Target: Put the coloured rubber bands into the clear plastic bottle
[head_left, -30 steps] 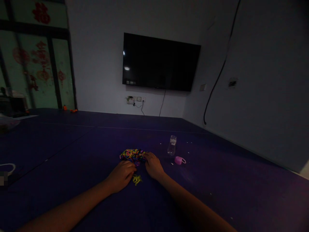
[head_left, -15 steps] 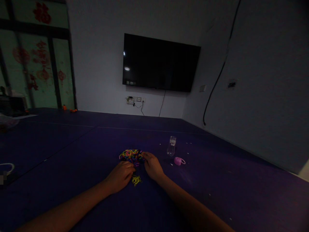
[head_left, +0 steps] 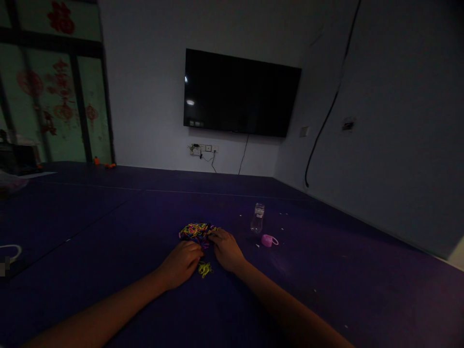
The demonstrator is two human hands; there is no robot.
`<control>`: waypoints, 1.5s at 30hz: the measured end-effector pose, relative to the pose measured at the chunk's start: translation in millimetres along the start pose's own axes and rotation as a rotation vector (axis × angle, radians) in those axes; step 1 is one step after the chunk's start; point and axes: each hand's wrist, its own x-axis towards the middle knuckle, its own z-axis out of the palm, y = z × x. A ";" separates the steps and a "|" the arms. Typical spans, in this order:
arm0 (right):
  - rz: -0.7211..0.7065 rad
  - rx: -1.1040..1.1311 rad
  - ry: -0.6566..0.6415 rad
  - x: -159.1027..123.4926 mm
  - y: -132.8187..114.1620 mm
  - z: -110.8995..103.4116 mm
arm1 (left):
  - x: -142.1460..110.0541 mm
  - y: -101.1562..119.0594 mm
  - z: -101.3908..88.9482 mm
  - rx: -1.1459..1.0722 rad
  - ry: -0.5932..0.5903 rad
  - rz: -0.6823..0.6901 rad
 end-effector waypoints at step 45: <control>0.004 0.005 -0.073 0.1 3.0 3.9 | -1.0 -0.6 0.3 0.011 0.015 0.022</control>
